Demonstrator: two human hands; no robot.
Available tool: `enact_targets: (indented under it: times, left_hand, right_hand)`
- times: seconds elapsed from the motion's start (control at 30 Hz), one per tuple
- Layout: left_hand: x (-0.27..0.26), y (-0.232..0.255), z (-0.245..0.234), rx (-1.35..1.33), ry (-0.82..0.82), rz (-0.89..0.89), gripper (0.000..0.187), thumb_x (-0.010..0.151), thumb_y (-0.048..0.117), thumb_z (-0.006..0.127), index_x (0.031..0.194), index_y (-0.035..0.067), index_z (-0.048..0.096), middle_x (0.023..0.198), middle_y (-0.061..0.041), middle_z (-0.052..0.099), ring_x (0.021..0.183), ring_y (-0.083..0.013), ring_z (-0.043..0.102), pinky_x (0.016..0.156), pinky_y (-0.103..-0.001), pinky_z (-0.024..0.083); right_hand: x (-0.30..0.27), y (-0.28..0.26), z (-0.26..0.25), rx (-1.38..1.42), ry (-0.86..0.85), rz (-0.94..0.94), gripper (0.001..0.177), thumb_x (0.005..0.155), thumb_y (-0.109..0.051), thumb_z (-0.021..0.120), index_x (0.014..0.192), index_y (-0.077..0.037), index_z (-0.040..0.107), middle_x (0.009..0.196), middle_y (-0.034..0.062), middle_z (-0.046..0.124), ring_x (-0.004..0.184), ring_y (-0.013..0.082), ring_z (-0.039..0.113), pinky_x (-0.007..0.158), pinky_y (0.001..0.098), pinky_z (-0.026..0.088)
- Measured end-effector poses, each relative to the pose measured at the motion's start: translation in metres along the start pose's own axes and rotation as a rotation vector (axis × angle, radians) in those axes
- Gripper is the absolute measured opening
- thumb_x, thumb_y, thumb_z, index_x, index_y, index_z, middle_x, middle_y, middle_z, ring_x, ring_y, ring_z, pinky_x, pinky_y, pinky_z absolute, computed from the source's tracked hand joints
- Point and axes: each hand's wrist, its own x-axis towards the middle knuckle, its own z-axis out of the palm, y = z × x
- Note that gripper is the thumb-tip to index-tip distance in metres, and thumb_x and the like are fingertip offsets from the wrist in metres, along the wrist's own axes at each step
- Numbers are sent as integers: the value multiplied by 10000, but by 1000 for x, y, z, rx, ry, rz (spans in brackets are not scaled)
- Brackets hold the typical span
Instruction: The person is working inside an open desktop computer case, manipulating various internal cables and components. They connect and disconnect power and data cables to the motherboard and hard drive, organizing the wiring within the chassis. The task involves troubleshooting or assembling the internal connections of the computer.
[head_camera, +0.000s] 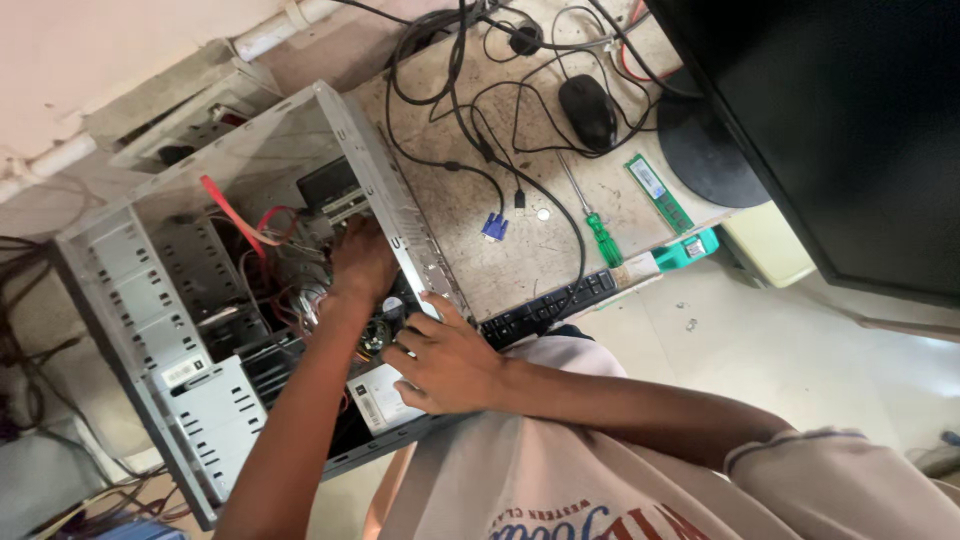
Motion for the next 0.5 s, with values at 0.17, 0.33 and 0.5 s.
enact_targets:
  times: [0.17,0.33,0.5]
  left_hand:
    - [6,-2,18,-17,186,42,435,902,269,568,1269,57,666,1318,-170,652,1303,-384,528,1066,-590,388]
    - [3,-5,23,13,125,63,447,897,270,562,1272,50,669,1324,-182,647,1292,-391,535,1048,-578,408]
    - [4,-5,22,89,328,114,435,927,300,578,1273,59,685,1317,-189,653,1257,-377,538,1055,-609,398]
  right_hand:
    - [-1,-1,0,23,-23,9,307,850,-349,717,1029,-108,652,930,82,649,1024,279,592,1169,603,297]
    - [0,-5,0,15,8,9,338,825,-359,719,1042,-108,659,950,89,662,1047,288,597,1193,616,282]
    - [2,-2,0,33,-31,7,354,832,-362,723,1069,-105,671,944,92,655,1024,284,597,1162,634,278]
